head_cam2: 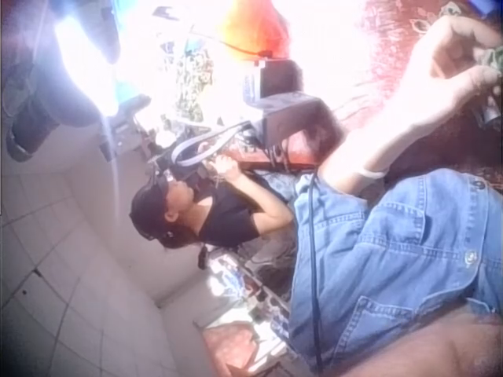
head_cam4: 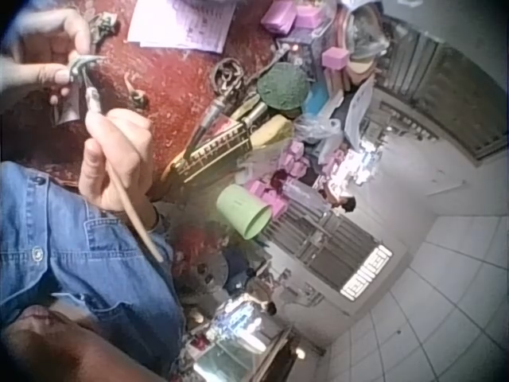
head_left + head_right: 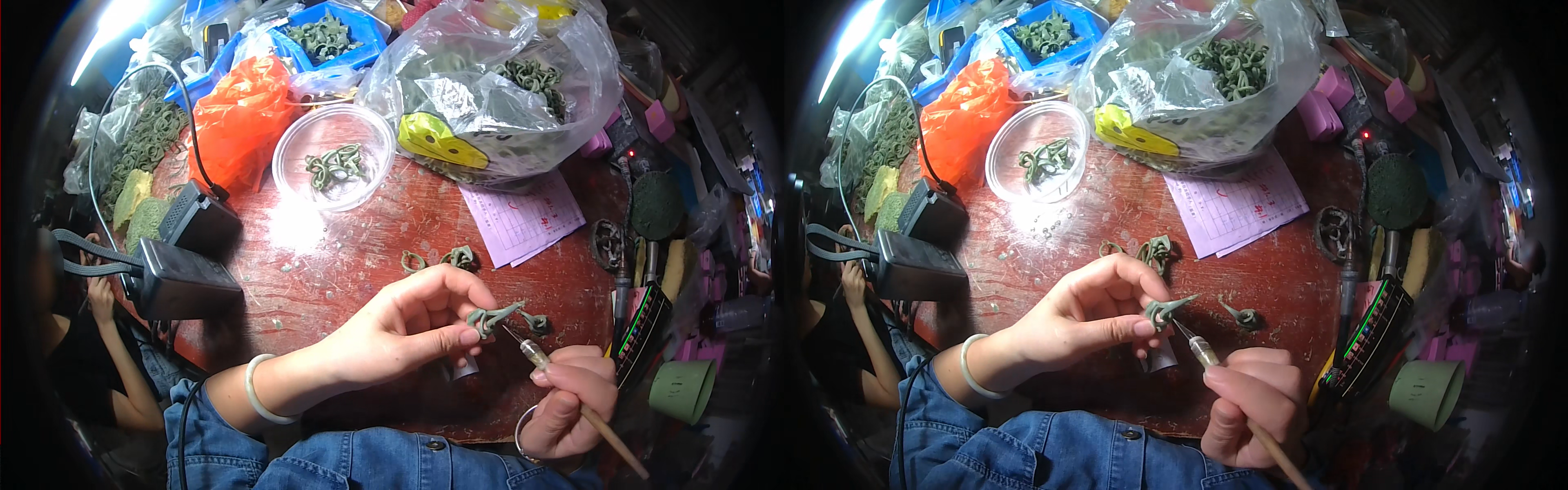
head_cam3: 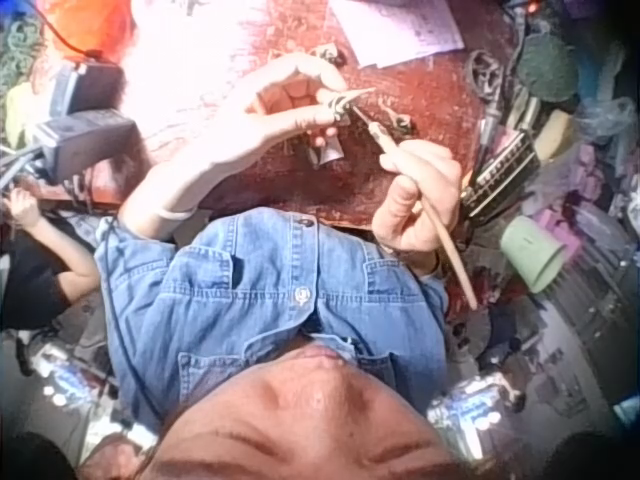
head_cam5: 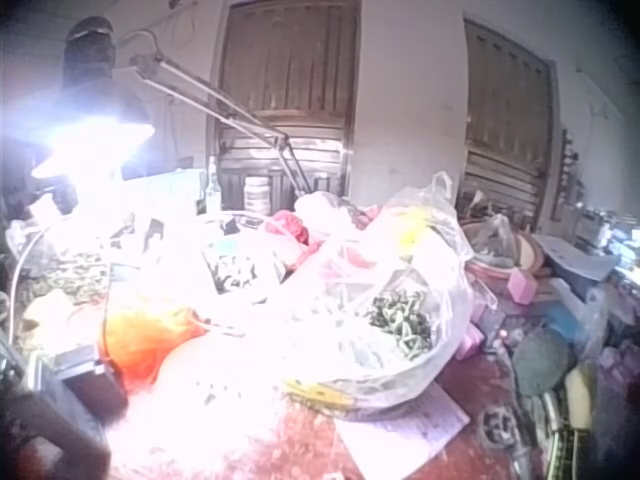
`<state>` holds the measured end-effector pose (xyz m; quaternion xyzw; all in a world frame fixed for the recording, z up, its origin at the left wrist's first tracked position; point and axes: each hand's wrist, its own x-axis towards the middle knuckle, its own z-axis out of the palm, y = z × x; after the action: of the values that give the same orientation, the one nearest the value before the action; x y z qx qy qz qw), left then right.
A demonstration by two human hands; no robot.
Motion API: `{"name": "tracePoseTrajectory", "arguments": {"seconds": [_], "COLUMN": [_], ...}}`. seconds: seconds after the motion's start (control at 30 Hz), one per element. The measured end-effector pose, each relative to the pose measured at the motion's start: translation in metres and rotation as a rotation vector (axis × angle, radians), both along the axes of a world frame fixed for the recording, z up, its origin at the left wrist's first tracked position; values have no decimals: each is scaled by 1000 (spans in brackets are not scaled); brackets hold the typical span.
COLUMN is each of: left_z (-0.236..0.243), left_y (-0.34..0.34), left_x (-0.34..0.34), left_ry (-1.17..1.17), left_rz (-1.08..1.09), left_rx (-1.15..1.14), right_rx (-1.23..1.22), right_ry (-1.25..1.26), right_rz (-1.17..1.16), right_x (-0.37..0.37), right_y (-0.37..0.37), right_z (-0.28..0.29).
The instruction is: Use a carving tool to refine the shape of small, green, loop-shaped wax or clay objects.
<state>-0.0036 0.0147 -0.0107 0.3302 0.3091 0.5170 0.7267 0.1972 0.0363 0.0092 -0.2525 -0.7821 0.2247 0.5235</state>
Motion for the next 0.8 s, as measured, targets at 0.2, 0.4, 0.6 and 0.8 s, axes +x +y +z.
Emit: {"name": "tracePoseTrajectory", "arguments": {"seconds": [0.2, 0.4, 0.6, 0.8], "left_z": [0, 2, 4, 3], "left_y": [-1, -2, -3, -3], "left_x": [0, 1, 0, 1], "left_ry": [107, 120, 158, 187], "left_rz": [8, -6, 10, 14], "left_rx": [84, 75, 80, 106], "right_rx": [-82, -75, -41, -87], "right_ry": [-93, -99, -176, -114], "right_rz": [147, 118, 67, 174], "right_x": [8, 11, 11, 9], "right_y": [6, 6, 6, 8], "right_z": [0, 0, 2, -1]}}
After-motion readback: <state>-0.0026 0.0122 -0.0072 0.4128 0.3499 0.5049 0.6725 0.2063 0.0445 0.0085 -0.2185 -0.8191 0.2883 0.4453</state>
